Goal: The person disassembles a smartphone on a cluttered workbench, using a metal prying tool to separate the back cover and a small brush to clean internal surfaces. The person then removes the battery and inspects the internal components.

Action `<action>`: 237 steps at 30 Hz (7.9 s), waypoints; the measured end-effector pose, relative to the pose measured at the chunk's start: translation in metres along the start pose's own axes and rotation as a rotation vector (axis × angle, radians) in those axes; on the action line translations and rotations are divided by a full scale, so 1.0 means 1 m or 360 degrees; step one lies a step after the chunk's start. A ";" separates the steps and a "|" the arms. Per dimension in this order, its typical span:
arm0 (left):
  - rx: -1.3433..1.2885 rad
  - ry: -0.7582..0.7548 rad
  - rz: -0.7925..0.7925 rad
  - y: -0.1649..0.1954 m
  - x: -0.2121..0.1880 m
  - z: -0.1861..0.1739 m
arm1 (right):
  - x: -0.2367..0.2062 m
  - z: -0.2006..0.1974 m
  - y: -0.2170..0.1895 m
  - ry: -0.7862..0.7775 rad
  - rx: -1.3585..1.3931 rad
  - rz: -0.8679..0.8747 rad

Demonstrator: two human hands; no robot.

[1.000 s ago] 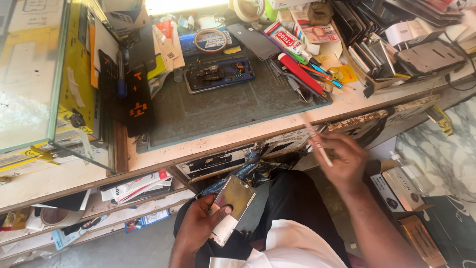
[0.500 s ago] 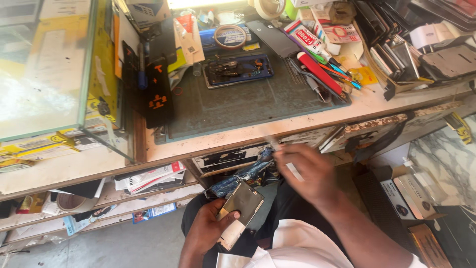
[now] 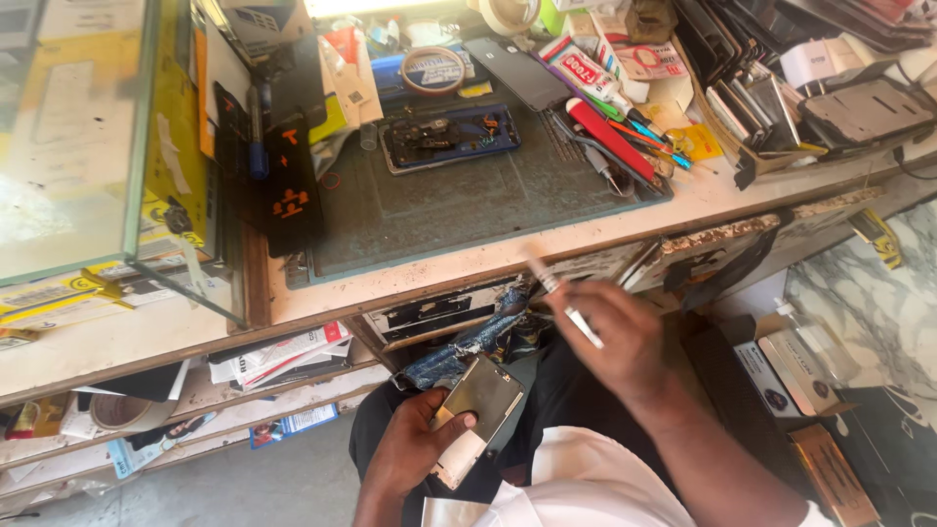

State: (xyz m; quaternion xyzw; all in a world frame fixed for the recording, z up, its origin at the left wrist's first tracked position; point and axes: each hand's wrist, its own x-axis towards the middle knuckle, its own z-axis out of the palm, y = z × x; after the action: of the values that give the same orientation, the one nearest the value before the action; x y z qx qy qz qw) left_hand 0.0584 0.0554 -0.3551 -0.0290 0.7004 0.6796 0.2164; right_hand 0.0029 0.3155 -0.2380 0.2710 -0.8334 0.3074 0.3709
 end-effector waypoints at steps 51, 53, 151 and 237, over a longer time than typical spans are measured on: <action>0.0211 0.0073 0.0543 0.104 -0.032 0.018 | -0.015 -0.061 0.043 0.0390 0.0711 0.0536; 0.0115 -0.0019 0.0635 0.126 -0.022 0.043 | -0.048 -0.090 0.067 0.0548 0.0710 0.0767; 0.2655 0.0731 0.0277 0.375 -0.121 -0.206 | 0.127 0.012 0.084 -0.0356 -0.0076 0.0179; -0.1965 -0.0701 0.0714 0.012 0.062 0.149 | -0.101 -0.075 0.054 0.0291 0.1870 0.1234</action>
State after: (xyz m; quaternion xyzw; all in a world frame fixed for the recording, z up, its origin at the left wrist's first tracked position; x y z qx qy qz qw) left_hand 0.0372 0.2156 -0.3624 0.1373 0.1143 0.9722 0.1515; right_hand 0.0587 0.4270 -0.2939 0.0831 -0.5317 0.8374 0.0958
